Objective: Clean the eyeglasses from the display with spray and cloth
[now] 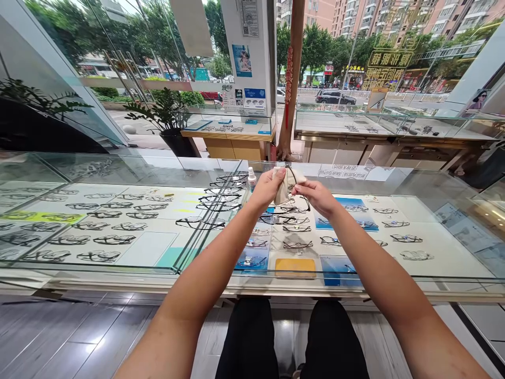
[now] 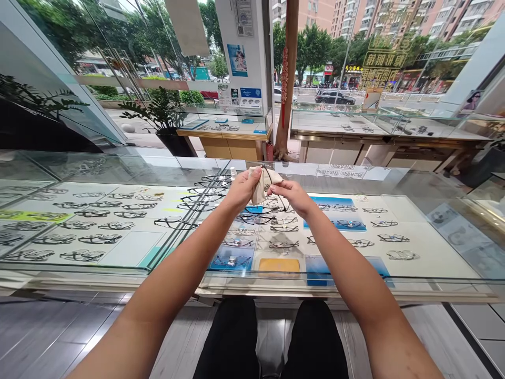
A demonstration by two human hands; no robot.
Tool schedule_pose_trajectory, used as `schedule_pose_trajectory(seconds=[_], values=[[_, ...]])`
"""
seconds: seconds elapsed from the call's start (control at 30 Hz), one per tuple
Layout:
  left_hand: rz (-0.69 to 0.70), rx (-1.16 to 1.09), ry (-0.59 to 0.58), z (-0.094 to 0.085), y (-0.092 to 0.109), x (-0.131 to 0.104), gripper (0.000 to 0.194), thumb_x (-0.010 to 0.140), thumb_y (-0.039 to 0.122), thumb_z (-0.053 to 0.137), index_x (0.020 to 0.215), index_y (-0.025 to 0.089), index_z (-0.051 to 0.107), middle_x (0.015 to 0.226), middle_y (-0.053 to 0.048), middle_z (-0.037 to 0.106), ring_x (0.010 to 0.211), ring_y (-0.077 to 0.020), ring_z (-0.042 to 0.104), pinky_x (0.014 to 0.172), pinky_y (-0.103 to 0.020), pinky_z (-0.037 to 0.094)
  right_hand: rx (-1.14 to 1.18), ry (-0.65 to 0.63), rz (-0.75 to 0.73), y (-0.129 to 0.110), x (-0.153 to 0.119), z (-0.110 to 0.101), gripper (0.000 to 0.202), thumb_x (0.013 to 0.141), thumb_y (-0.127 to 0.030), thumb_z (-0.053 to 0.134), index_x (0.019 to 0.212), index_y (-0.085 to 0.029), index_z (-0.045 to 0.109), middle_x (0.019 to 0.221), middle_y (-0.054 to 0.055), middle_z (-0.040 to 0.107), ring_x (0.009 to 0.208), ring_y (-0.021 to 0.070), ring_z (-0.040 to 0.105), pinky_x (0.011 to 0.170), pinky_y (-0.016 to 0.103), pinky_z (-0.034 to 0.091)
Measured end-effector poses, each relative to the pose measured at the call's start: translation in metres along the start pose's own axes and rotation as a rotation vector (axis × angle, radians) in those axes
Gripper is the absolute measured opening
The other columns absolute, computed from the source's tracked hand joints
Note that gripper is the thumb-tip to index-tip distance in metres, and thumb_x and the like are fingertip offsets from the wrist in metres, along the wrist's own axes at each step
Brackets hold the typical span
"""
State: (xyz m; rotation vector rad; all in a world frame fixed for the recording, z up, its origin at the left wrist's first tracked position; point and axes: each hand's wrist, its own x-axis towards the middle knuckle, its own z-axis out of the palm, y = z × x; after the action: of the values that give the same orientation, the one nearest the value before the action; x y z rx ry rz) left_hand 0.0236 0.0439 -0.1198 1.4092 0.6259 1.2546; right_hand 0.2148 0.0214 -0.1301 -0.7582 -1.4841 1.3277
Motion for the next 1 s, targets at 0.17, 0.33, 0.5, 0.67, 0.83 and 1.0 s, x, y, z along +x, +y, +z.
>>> schedule_pose_trajectory(seconds=[0.17, 0.33, 0.5, 0.67, 0.83, 1.0], values=[[-0.1, -0.101, -0.117, -0.01, 0.008, 0.001, 0.067, 0.069, 0.068, 0.101, 0.099, 0.015, 0.076, 0.081, -0.003, 0.078, 0.07, -0.0133, 0.068, 0.066, -0.025, 0.052, 0.112, 0.041, 0.039, -0.003, 0.0, -0.005, 0.045, 0.066, -0.063, 0.1, 0.074, -0.022, 0.082, 0.086, 0.004, 0.073, 0.091, 0.0194, 0.062, 0.098, 0.037, 0.051], [-0.071, -0.068, -0.168, -0.01, 0.013, -0.002, 0.063, 0.069, 0.047, 0.107, 0.114, 0.014, 0.078, 0.097, -0.007, 0.082, 0.081, -0.016, 0.073, 0.077, -0.027, 0.054, 0.157, 0.056, 0.027, -0.001, 0.003, -0.005, 0.042, 0.065, -0.059, 0.101, 0.073, -0.022, 0.081, 0.088, 0.004, 0.074, 0.093, 0.02, 0.063, 0.097, 0.037, 0.052], [-0.02, -0.011, -0.083, -0.004, 0.009, -0.003, 0.063, 0.065, 0.048, 0.108, 0.106, 0.013, 0.075, 0.083, -0.004, 0.079, 0.07, -0.0134, 0.068, 0.069, -0.026, 0.052, 0.149, 0.02, 0.034, 0.003, 0.002, 0.003, 0.042, 0.069, -0.06, 0.1, 0.08, -0.022, 0.084, 0.09, 0.005, 0.076, 0.096, 0.0207, 0.064, 0.103, 0.04, 0.05], [0.026, -0.006, -0.025, 0.001, 0.005, -0.001, 0.064, 0.064, 0.057, 0.106, 0.098, 0.015, 0.072, 0.073, -0.001, 0.075, 0.061, -0.0121, 0.066, 0.063, -0.026, 0.052, 0.097, -0.01, -0.004, 0.005, 0.001, 0.007, 0.042, 0.072, -0.06, 0.097, 0.08, -0.022, 0.082, 0.089, 0.004, 0.076, 0.1, 0.0229, 0.064, 0.109, 0.044, 0.047], [0.083, -0.025, -0.019, 0.009, 0.006, -0.004, 0.063, 0.072, 0.072, 0.097, 0.086, 0.018, 0.067, 0.06, 0.001, 0.068, 0.051, -0.013, 0.061, 0.053, -0.026, 0.046, 0.005, -0.027, -0.024, 0.005, 0.0, 0.01, 0.044, 0.076, -0.064, 0.093, 0.079, -0.021, 0.081, 0.092, 0.005, 0.077, 0.106, 0.0252, 0.065, 0.111, 0.044, 0.044], [0.08, 0.024, 0.053, 0.006, 0.0, -0.002, 0.071, 0.082, 0.087, 0.079, 0.073, 0.019, 0.065, 0.054, -0.001, 0.064, 0.046, -0.0121, 0.055, 0.047, -0.026, 0.039, 0.019, -0.027, -0.021, 0.007, -0.001, 0.015, 0.047, 0.074, -0.067, 0.094, 0.079, -0.021, 0.082, 0.088, 0.004, 0.076, 0.1, 0.0238, 0.065, 0.11, 0.043, 0.044]])
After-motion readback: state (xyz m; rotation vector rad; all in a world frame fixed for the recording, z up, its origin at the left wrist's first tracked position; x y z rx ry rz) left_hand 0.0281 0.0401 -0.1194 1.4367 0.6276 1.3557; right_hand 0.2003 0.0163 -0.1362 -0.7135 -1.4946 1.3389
